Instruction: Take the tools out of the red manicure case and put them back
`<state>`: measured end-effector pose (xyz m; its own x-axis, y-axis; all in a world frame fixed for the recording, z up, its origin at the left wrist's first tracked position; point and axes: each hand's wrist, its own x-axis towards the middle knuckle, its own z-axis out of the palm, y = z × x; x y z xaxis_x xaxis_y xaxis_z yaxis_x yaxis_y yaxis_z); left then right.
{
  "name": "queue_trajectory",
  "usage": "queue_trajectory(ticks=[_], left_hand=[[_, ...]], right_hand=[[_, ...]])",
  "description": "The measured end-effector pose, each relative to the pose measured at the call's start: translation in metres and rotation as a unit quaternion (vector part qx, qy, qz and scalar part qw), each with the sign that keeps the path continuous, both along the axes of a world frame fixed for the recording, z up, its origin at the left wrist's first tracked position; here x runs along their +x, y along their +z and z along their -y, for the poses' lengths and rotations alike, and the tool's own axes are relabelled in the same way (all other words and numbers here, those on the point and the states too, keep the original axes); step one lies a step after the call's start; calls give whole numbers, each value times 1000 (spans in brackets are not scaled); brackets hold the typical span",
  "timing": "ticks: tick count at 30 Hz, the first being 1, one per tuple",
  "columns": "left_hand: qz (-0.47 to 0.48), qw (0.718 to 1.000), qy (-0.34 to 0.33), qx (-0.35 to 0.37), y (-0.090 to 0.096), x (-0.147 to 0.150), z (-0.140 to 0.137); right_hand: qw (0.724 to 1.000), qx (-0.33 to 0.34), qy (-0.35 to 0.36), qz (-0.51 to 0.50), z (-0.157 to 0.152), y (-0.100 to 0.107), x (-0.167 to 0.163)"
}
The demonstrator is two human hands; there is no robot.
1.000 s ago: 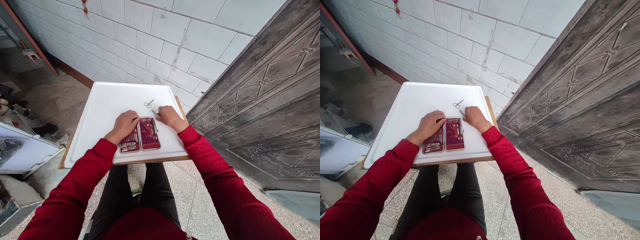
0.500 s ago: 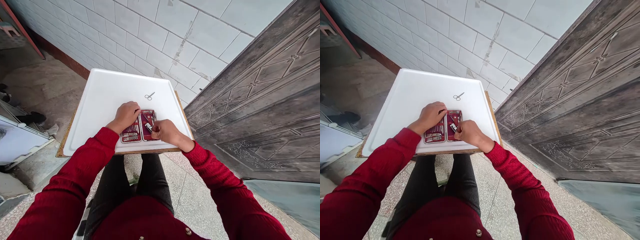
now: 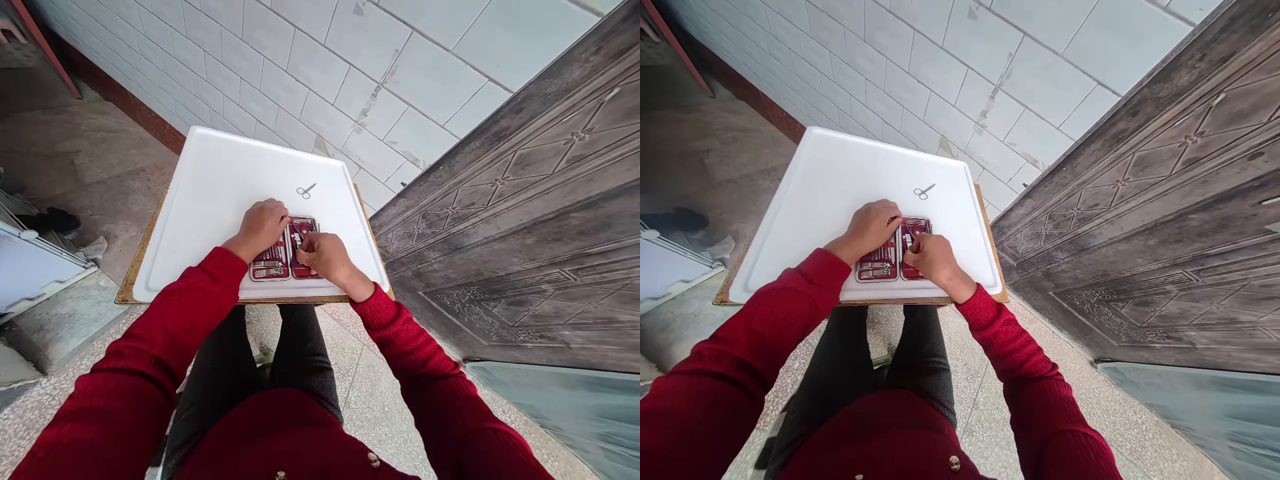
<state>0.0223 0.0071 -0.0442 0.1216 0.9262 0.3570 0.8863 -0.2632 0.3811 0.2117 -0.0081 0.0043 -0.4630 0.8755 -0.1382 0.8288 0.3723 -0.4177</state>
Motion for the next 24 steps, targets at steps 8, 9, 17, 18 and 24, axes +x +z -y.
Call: queue_trajectory(ticks=[8, 9, 17, 18, 24], left_hand=[[-4, 1000, -4, -3, 0, -1, 1], [-6, 1000, -4, 0, -1, -1, 1], [-3, 1000, 0, 1, 2, -2, 3], [-2, 1000, -2, 0, 3, -3, 3], [12, 1000, -2, 3, 3, -4, 3]], right_hand=[[993, 93, 13, 68, -1, -5, -10], [994, 90, 17, 55, -2, -5, -8], [992, 108, -33, -55, -75, 11, 3], [991, 113, -47, -46, -88, 12, -1], [992, 115, -45, 36, -142, 5, -34]])
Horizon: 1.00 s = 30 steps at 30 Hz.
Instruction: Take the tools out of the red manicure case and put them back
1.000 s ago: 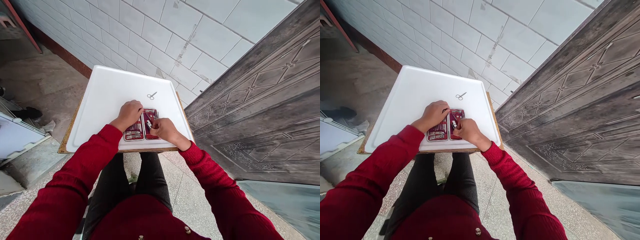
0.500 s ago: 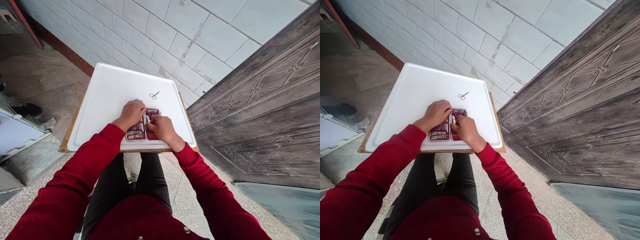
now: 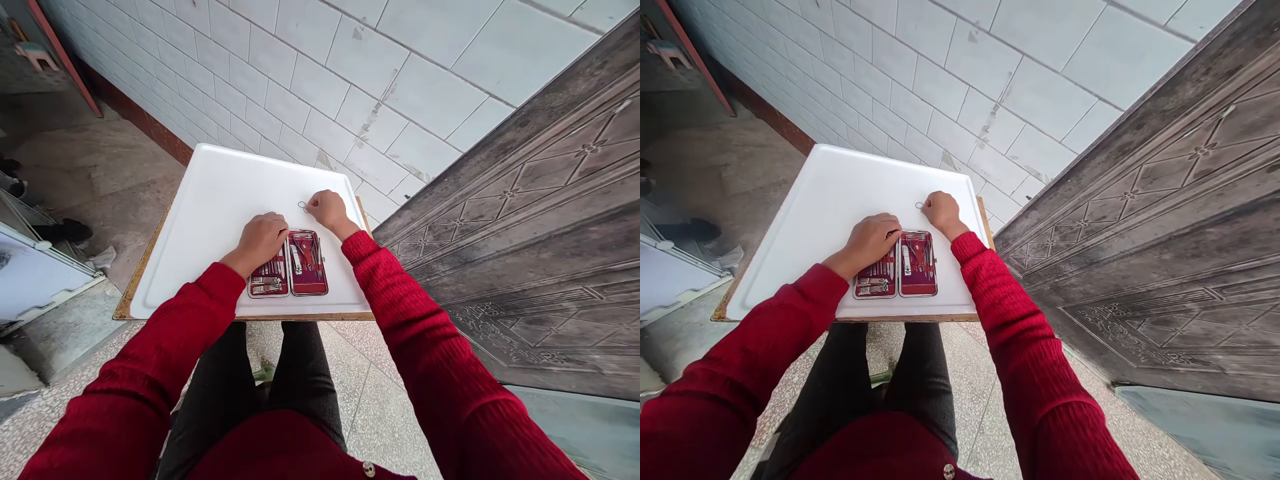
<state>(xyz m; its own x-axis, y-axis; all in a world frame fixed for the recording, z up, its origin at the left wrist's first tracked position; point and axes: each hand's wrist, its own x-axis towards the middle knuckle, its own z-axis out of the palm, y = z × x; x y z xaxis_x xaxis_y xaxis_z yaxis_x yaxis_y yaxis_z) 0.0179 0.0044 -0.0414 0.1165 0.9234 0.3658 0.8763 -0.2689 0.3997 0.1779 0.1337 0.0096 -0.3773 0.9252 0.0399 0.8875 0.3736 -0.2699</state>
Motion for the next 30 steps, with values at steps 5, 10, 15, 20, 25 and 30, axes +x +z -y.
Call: queue_trajectory(ticks=[5, 10, 15, 20, 25, 30], left_hand=[[4, 1000, -4, 4, -3, 0, -2], [3, 1000, -3, -5, -3, 1, -2], [8, 1000, -4, -4, -3, 0, -1], [2, 1000, -3, -4, -3, 1, -1], [-10, 1000, -1, -4, -1, 2, -1], [-12, 1000, 0, -10, 2, 1, 0]], right_hand=[[997, 15, 5, 75, -15, -10, -18], [990, 38, 18, 135, -28, -13, -30], [979, 7, 52, 197, -23, -3, -33], [976, -49, 99, 187, -7, 9, -2], [986, -79, 93, 117, 4, 17, 36], [993, -74, 9, 95, 8, 16, 33]])
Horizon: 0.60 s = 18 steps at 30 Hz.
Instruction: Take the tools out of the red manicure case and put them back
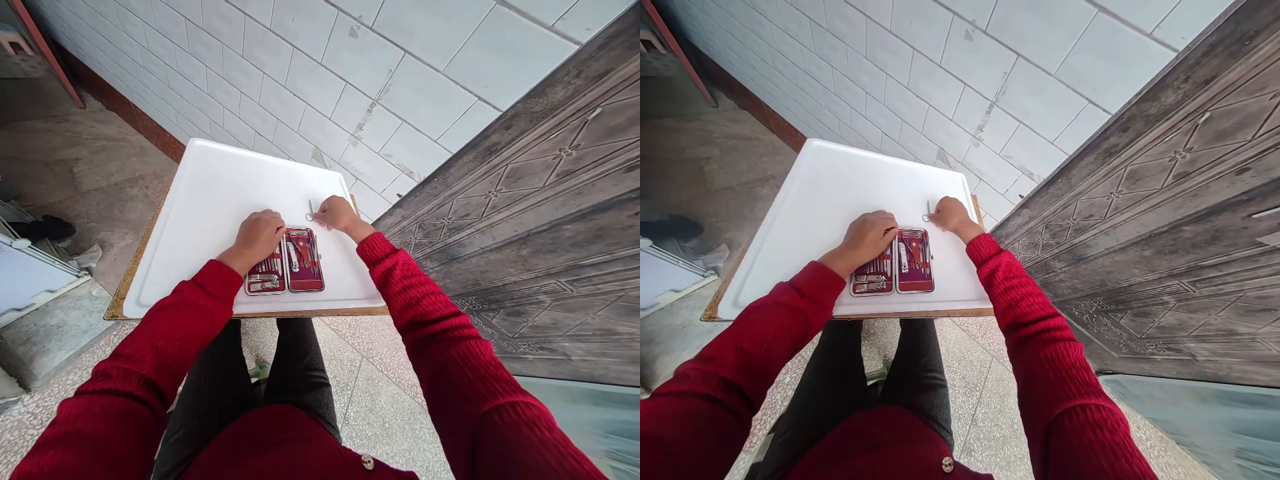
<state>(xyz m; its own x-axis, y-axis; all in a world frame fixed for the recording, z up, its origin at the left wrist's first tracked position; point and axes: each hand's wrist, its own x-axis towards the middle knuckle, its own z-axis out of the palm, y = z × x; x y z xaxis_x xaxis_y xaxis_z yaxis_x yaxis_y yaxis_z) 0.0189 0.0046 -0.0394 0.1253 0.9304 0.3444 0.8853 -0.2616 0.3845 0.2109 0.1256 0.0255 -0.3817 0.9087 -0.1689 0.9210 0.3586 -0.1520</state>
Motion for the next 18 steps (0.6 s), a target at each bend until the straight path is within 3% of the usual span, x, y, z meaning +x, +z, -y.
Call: queue_trajectory(ticks=[3, 8, 14, 18], left_hand=[[-2, 1000, 4, -10, 2, 1, 1], [-3, 1000, 9, -9, 3, 2, 1], [-1, 1000, 2, -2, 2, 1, 0], [-11, 1000, -2, -1, 3, 1, 0]], right_hand=[[999, -4, -33, -1, -4, -7, -10], [1000, -16, -10, -6, -21, -16, -16], [993, -90, -69, -36, -27, -8, -24], [994, -83, -73, 8, -24, -3, -37]])
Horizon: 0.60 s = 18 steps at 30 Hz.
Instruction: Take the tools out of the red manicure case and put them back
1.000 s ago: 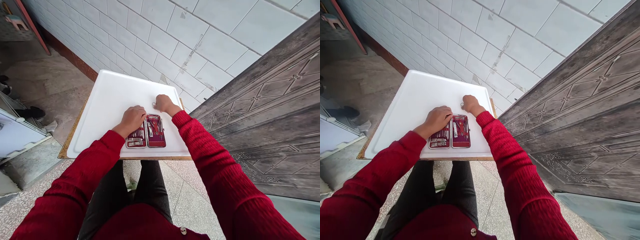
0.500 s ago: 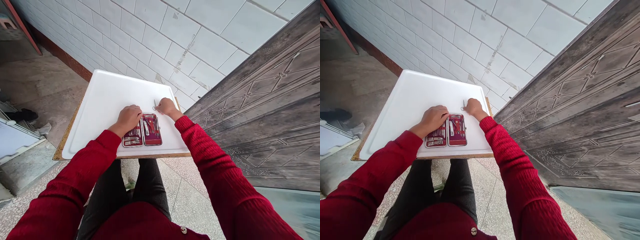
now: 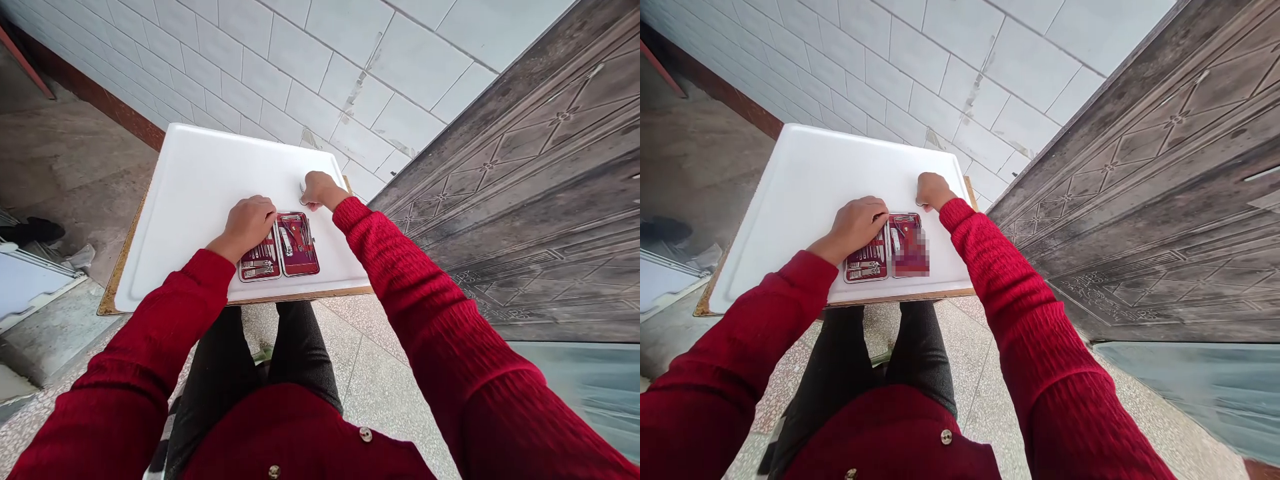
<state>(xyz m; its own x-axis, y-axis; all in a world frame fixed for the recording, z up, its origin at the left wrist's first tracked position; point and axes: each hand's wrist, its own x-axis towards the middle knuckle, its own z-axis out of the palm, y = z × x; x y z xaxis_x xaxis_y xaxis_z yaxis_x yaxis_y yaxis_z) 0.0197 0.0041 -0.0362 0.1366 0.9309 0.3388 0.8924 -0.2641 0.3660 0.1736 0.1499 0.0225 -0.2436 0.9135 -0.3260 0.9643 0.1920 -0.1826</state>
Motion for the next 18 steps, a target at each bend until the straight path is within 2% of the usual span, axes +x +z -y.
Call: queue_trajectory(ticks=[4, 9, 12, 18], left_hand=[[-4, 1000, -4, 2, 0, -1, 0], [6, 1000, -6, 4, 0, -1, 0], [7, 1000, -4, 0, 0, -1, 0], [1, 1000, 3, -12, 1, 1, 0]], right_hand=[[1000, 6, -6, 9, 4, 3, -2], [996, -12, -30, -79, 27, 20, 24], [991, -31, -26, -125, 58, 24, 49], [957, -166, 5, -237, 140, 5, 94]])
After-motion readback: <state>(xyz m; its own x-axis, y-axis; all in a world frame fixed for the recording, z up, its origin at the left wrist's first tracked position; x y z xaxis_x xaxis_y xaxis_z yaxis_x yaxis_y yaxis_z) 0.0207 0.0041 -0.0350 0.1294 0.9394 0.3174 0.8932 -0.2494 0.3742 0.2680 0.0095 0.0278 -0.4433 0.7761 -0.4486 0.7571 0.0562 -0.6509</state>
